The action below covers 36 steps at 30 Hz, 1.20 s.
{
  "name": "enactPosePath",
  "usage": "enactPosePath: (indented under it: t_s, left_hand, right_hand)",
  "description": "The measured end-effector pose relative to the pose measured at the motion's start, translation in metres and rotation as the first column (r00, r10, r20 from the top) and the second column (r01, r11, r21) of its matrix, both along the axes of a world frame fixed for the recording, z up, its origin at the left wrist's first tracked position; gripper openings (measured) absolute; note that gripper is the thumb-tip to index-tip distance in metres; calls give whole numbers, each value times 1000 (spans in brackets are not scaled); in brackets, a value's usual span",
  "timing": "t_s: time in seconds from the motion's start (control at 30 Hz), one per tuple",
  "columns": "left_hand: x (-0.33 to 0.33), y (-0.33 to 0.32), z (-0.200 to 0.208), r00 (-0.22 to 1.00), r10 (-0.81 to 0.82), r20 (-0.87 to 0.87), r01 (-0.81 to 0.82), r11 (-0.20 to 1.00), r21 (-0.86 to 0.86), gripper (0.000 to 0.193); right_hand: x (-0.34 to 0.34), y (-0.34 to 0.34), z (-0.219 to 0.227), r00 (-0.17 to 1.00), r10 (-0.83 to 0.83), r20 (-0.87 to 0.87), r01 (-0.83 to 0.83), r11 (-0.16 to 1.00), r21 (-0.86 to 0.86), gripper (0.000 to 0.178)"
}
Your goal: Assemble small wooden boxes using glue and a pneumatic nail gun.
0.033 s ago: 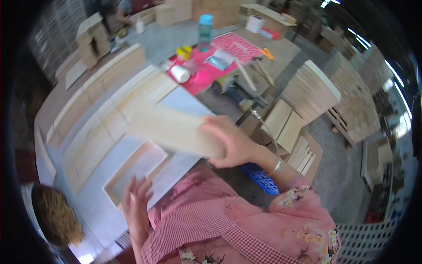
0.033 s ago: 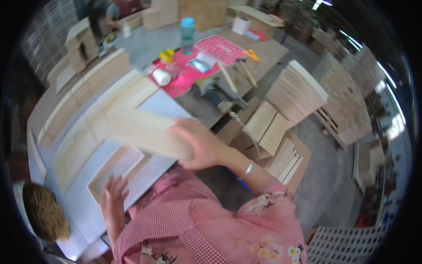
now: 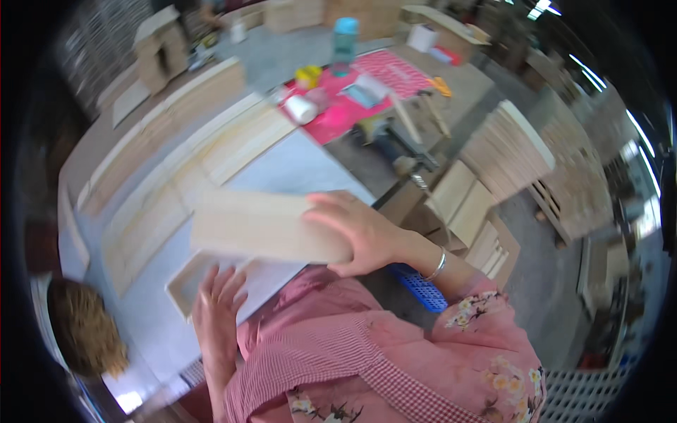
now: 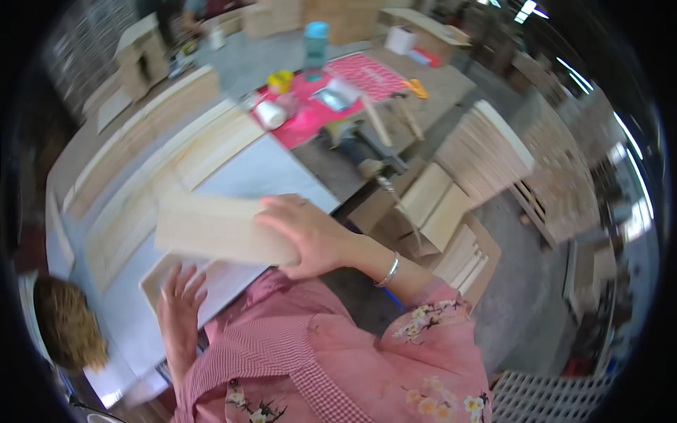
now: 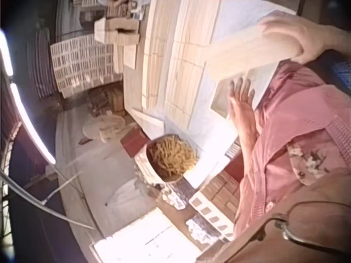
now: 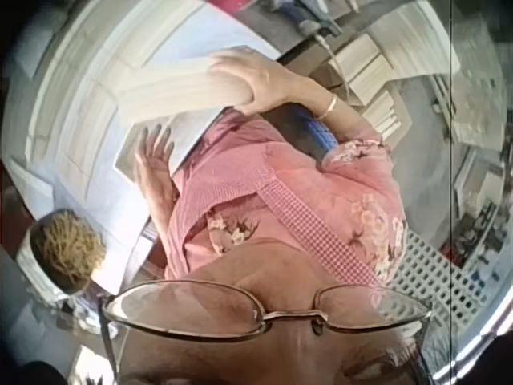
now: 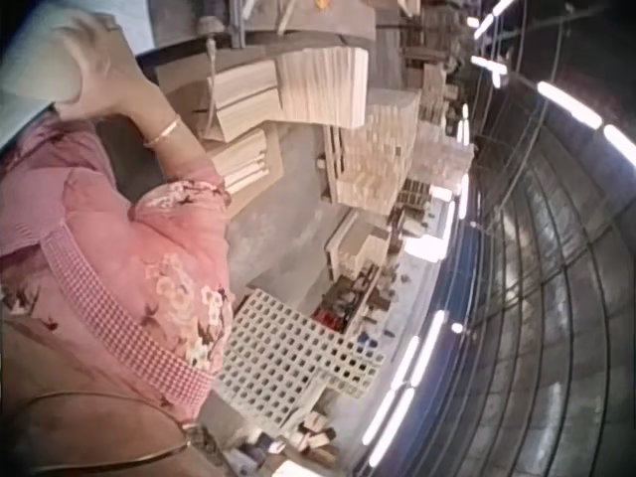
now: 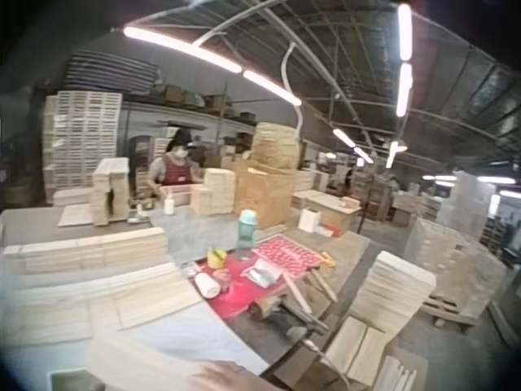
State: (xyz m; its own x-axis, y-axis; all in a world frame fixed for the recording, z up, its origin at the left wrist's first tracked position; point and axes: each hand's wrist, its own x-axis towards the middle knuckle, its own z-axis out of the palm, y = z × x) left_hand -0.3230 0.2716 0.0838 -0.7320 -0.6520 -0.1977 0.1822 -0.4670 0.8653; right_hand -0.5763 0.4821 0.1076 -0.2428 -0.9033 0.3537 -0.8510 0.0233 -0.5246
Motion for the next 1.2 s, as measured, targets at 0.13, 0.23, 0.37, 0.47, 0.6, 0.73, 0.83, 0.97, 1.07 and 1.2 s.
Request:
enactPosePath:
  t_s: [0.13,0.23,0.37,0.47,0.6,0.73,0.83,0.97,1.07,1.2]
  left_hand:
    - [23,-20,-3,972,236,20,-235,950,204,37]
    - [50,-17,-17,922,386,-38,-345,862,372,29]
    - [60,-14,-25,876,468,-114,-394,832,390,23]
    - [95,-41,-47,894,417,-162,-368,891,265,28]
    - [116,-60,-50,730,657,190,-524,716,-461,26]
    - [124,-67,-65,656,675,337,-143,550,-823,23]
    - [112,-63,-63,666,616,421,-25,582,-813,21]
    - [106,-61,-58,660,589,467,10,615,-789,19]
    - [101,-62,-58,648,604,464,5,605,-796,17]
    - [104,-64,-64,634,648,422,58,505,-861,17]
  right_hand:
    - [21,-60,-10,936,326,-135,-316,945,89,82]
    - [30,-96,-8,918,344,-196,-319,936,145,82]
    - [37,-128,-4,895,386,-223,-358,920,158,86]
    - [28,-157,-3,883,406,-234,-382,913,141,85]
    - [18,-173,0,913,340,-225,-302,934,189,82]
    - [21,-177,3,906,368,-211,-317,918,237,81]
    - [25,-178,2,886,400,-234,-327,897,296,82]
    - [26,-174,-1,884,400,-240,-309,888,342,82]
    - [23,-172,-4,892,382,-244,-277,886,372,82]
    - [19,-174,-15,881,412,-231,-316,878,359,76]
